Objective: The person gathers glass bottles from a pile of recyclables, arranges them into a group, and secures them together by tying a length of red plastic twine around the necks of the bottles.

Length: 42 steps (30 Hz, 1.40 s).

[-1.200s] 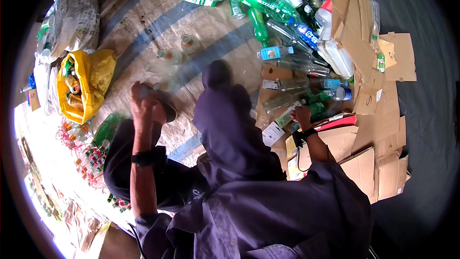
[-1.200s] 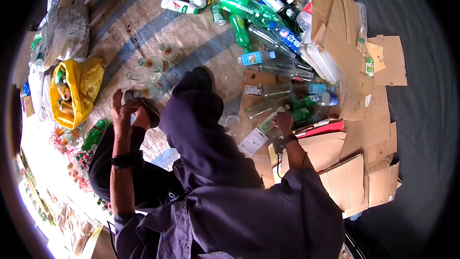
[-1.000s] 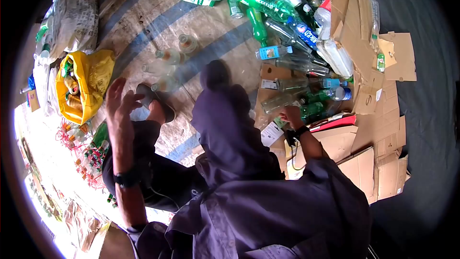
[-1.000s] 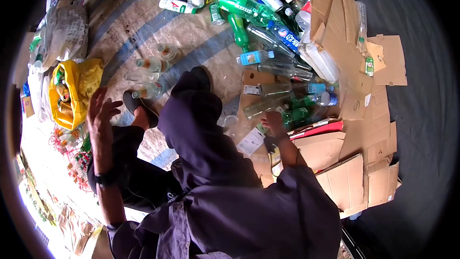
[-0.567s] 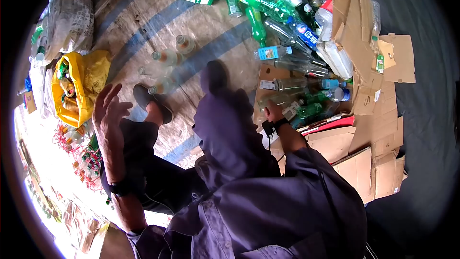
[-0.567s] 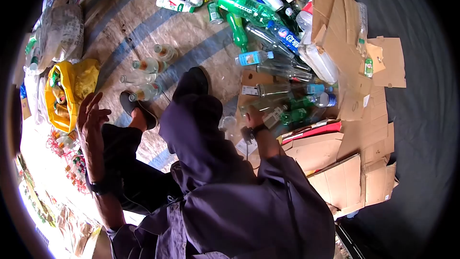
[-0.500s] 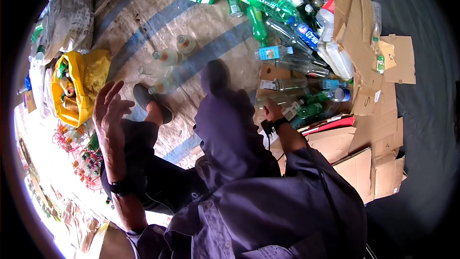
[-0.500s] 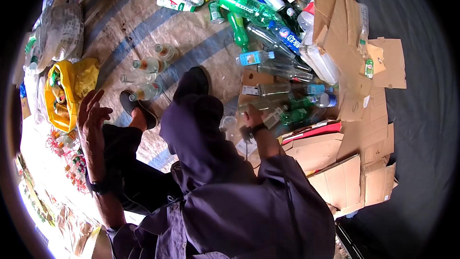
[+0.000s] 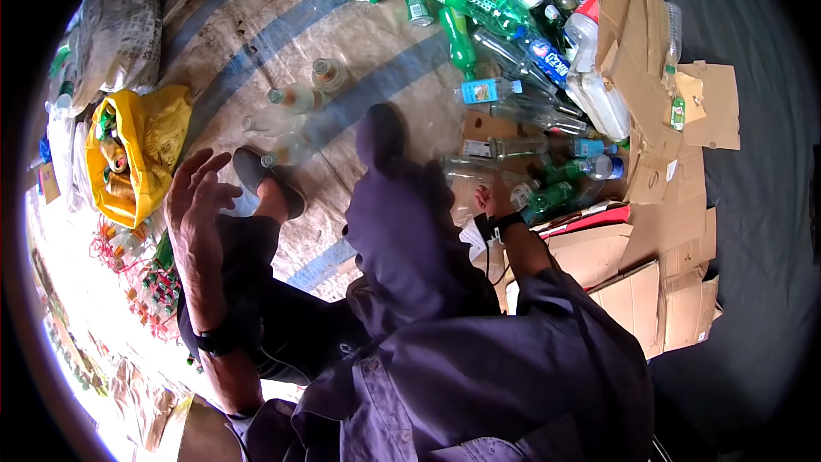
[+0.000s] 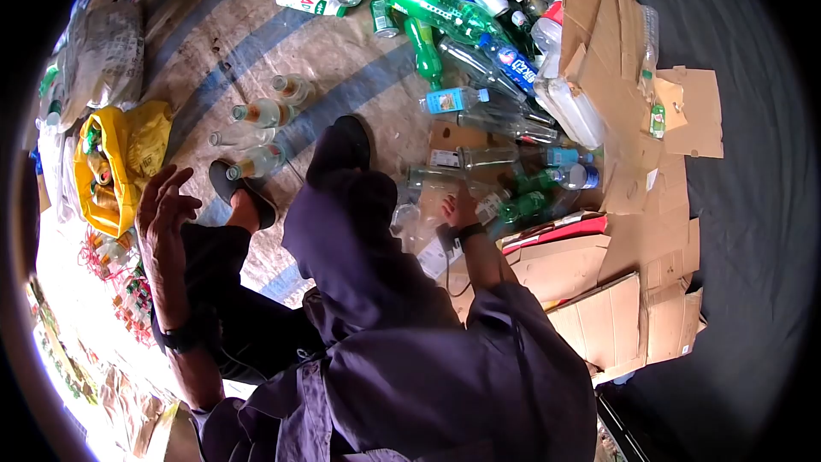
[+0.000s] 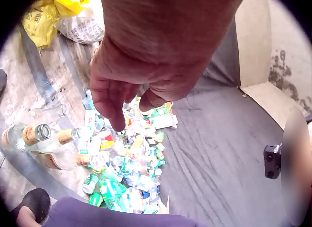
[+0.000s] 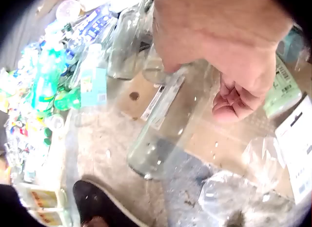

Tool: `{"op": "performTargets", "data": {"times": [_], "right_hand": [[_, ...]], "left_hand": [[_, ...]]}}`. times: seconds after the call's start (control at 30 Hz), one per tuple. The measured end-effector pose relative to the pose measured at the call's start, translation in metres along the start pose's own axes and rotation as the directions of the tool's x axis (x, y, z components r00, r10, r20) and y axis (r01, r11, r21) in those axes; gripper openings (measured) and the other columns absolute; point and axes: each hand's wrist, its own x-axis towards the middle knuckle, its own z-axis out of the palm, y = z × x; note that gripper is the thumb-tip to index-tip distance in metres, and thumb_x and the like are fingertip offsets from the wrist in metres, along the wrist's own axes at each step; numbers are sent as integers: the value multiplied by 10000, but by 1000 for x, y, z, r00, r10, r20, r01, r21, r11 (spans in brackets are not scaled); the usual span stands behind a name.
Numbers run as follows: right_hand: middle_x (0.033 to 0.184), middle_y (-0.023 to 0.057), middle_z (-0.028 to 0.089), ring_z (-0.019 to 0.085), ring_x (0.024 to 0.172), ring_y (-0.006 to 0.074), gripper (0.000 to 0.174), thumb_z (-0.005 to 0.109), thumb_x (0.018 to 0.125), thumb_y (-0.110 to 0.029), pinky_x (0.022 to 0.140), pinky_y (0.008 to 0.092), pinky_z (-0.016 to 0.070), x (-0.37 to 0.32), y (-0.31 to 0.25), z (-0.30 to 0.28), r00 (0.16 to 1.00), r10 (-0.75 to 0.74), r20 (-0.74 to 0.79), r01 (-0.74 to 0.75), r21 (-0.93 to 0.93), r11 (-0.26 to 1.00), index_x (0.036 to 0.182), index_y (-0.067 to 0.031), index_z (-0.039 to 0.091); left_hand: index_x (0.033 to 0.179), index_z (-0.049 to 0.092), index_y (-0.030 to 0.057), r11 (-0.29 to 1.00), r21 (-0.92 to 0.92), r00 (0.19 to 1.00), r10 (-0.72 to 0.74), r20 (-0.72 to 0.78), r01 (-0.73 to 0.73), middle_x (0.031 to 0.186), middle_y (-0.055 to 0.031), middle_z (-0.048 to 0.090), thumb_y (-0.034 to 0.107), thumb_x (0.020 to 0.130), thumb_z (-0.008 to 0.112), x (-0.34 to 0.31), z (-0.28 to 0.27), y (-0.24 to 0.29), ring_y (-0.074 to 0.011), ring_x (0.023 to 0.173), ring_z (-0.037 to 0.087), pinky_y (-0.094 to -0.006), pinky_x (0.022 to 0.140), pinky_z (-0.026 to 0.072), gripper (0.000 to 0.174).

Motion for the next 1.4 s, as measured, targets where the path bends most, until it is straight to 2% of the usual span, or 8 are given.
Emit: {"op": "performTargets", "data": {"times": [0.3, 0.47, 0.67, 1.03, 1.1, 1.23, 1.3, 1.4], "right_hand": [[598, 8, 453, 461, 511, 142, 244, 640, 902, -264, 474, 286, 394, 130, -12, -69, 971, -209, 117, 207, 26, 978, 728, -121, 544], [601, 5, 437, 443, 507, 156, 202, 619, 905, -190, 458, 301, 381, 115, -10, -64, 856, -448, 257, 515, -350, 783, 738, -111, 538], [610, 16, 511, 504, 526, 173, 224, 636, 895, -189, 515, 320, 431, 89, -16, -57, 950, -135, 281, 70, 228, 971, 708, -117, 538], [793, -9, 628, 612, 652, 135, 237, 697, 870, -310, 555, 314, 496, -35, -42, 17, 814, -526, 248, 578, -253, 776, 886, -78, 650], [735, 29, 642, 638, 694, 144, 315, 704, 871, -350, 548, 339, 494, 10, -33, 22, 367, -755, 544, 899, -416, 137, 862, -36, 674], [864, 177, 680, 642, 798, 374, 306, 674, 904, -299, 711, 449, 491, -111, -52, 96, 471, -672, 571, 700, -706, -109, 907, 7, 671], [925, 205, 675, 636, 804, 379, 303, 652, 922, -297, 700, 418, 499, -132, -59, 118, 137, -620, 773, 852, -411, -323, 936, 4, 683], [945, 207, 676, 641, 797, 377, 307, 670, 915, -297, 703, 405, 515, -168, -65, 164, -100, -545, 832, 831, -232, -506, 928, 10, 682]], "left_hand": [[1272, 541, -40, 1000, -20, 999, -24, -26, 23, 1146, -150, 680, 226, 962, 565, 2, -6, -16, -119, 783, 649, -215, 677, 470, 409], [1232, 570, -19, 999, -35, 1000, -29, -9, 29, 1116, -136, 687, 214, 973, 556, 0, -4, -17, -107, 777, 647, -209, 669, 470, 349], [1198, 595, -9, 999, -28, 1000, -25, 18, 26, 1096, -126, 692, 219, 979, 549, -1, -3, -19, -108, 771, 645, -217, 666, 471, 319], [1066, 649, -26, 1000, 4, 999, 22, 48, -22, 977, -99, 679, 220, 935, 548, -15, 2, 3, -166, 771, 652, -292, 740, 488, 297], [1036, 655, -33, 1000, -20, 1000, 1, 26, -1, 962, -102, 682, 219, 925, 560, -18, 4, 14, -169, 763, 657, -288, 735, 497, 291], [1025, 652, -39, 989, -124, 996, 85, 26, -81, 873, -102, 691, 179, 914, 570, -16, -3, 10, -153, 740, 642, -276, 686, 498, 258], [1039, 649, -38, 984, -154, 996, 89, 21, -84, 896, -99, 696, 184, 918, 572, -19, -8, 11, -152, 745, 640, -283, 701, 495, 265], [1070, 648, -23, 958, -257, 988, 142, 58, -123, 999, -96, 701, 192, 966, 592, -22, -11, 15, -114, 732, 634, -264, 707, 503, 246]]}}
